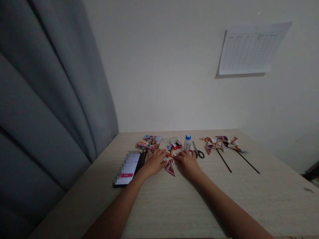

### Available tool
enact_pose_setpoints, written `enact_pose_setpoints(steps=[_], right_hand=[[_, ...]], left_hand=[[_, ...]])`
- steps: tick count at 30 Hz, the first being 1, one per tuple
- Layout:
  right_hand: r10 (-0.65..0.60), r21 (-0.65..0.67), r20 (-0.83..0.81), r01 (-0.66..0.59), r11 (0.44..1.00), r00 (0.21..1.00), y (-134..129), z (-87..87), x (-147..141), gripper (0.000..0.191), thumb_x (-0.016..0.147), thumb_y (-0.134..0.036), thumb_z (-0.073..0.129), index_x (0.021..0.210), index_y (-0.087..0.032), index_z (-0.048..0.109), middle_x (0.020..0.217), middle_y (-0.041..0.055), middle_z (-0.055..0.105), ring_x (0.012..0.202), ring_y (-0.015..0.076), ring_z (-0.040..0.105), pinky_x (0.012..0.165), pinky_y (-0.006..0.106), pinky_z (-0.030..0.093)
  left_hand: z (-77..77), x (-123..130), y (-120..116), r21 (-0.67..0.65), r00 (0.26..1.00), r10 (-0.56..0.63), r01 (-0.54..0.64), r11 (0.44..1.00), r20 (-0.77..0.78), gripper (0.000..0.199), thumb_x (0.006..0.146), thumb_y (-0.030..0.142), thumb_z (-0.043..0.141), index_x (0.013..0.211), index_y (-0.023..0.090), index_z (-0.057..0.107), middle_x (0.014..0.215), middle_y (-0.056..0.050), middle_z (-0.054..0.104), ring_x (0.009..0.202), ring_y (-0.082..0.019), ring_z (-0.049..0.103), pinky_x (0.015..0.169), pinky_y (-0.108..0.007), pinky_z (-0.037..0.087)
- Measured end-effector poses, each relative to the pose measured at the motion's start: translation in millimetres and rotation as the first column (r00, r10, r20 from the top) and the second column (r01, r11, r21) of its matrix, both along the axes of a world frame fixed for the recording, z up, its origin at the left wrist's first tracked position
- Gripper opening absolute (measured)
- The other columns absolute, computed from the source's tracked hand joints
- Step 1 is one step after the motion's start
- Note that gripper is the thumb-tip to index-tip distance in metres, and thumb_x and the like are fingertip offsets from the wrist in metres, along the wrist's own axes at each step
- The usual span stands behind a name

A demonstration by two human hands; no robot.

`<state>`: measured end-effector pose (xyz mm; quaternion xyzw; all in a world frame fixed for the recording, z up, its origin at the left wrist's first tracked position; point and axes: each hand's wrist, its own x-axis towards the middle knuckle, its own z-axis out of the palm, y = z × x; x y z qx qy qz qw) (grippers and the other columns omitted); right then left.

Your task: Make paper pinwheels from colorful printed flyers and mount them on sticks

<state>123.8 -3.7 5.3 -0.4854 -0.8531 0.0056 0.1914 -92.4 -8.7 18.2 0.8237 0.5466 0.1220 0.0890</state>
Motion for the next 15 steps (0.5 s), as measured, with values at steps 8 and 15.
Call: enact_pose_setpoints(steps=[8, 15], right_hand=[[0.005, 0.002, 0.015, -0.005, 1.0, 1.0, 0.2, 0.0, -0.6, 0.028, 0.1, -0.029, 0.052, 0.119, -0.033, 0.071, 0.112, 0.0089, 0.072, 0.112, 0.0276, 0.056, 0.105, 0.055, 0.027], [-0.004, -0.006, 0.023, 0.004, 1.0, 1.0, -1.2, 1.5, -1.6, 0.029, 0.099, -0.027, 0.052, 0.12, -0.035, 0.071, 0.112, 0.0074, 0.071, 0.113, 0.0279, 0.056, 0.104, 0.056, 0.028]], left_hand=[[0.1, 2.4, -1.1, 0.022, 0.995, 0.053, -0.051, 0.998, -0.079, 0.038, 0.096, 0.034, 0.053, 0.132, 0.041, 0.062, 0.157, -0.002, 0.041, 0.147, -0.036, 0.026, 0.113, -0.078, 0.001], [-2.8, 1.0, 0.5, 0.034, 0.994, 0.052, -0.049, 0.998, -0.091, 0.038, 0.097, 0.038, 0.05, 0.133, 0.044, 0.062, 0.158, -0.002, 0.041, 0.148, -0.038, 0.025, 0.11, -0.081, 0.003]])
